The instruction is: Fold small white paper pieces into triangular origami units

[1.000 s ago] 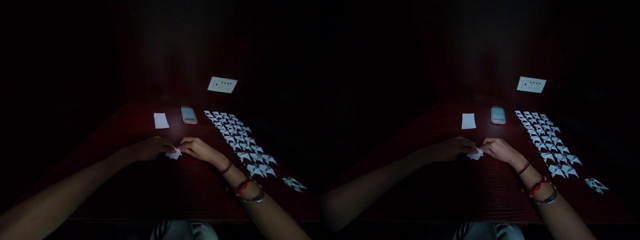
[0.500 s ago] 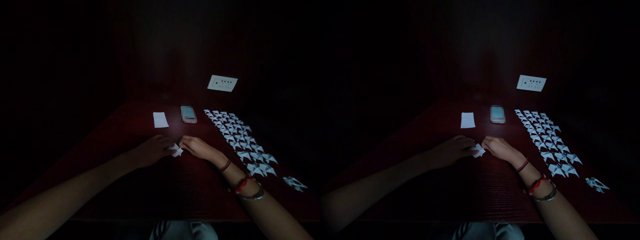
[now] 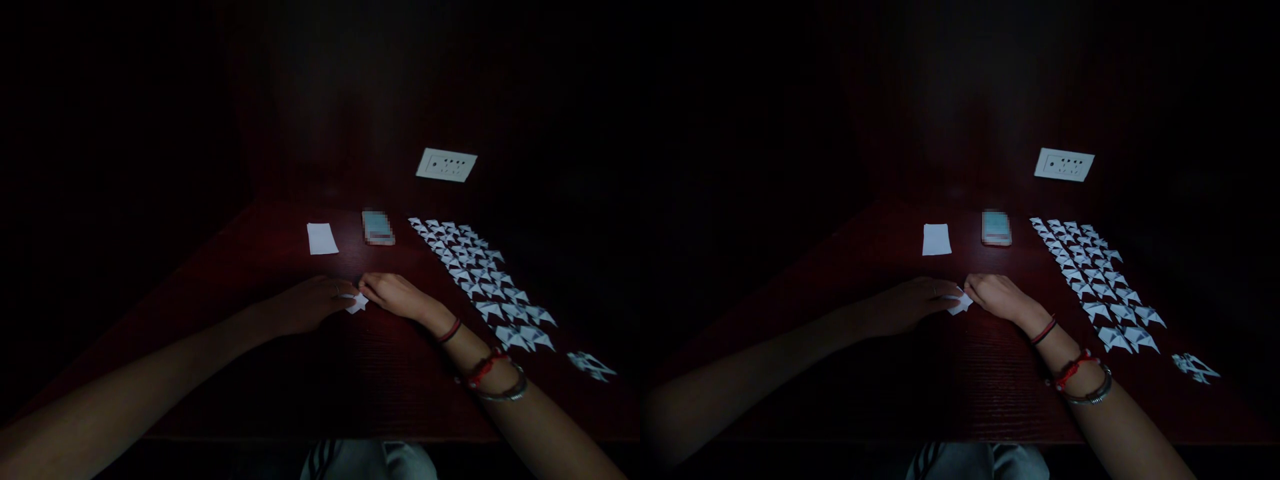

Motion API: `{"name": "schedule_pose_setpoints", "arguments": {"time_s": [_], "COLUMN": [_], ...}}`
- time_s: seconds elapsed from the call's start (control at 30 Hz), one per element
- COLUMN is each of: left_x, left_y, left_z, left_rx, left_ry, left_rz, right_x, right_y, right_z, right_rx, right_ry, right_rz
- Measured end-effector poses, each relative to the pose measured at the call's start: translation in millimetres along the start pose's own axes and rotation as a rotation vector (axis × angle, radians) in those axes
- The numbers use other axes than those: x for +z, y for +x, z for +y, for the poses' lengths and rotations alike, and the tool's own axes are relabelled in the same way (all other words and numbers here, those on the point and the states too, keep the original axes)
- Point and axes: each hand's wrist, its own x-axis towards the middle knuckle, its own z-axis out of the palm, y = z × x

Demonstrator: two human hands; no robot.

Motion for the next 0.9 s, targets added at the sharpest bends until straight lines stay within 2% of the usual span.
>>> {"name": "schedule_pose_setpoints", "arguments": {"time_s": [0.27,0.5,0.7,0.8,0.9], "left_x": [-2.1,-4.1,-5.4,-6.8,-7.8], "left_y": [1.5,4.1,4.0,1.0,-2.4], "left_z": [-2.3,-1.2,-1.4,-3.4,-7.4], "left_rx": [-0.01,-0.002,0.0,-0.001,0.019], "left_ry": [-0.028,-0.047,-0.054,-0.069,-0.103], "left_rz": [-0.06,-0.051,-0.057,-0.05,-0.045], "right_x": [0.3,2.3,2.4,-6.3,-15.3], "right_y": [1.3,2.9,3.9,-0.5,-6.2], "right_z": [1.2,2.7,3.6,2.1,-0.3], "right_rx": [0.015,0.074,0.104,0.023,-0.106], "right_ry": [0.03,0.078,0.179,0.208,0.17], "right_rz": [0.007,0.006,0.087,0.133,0.097]}}
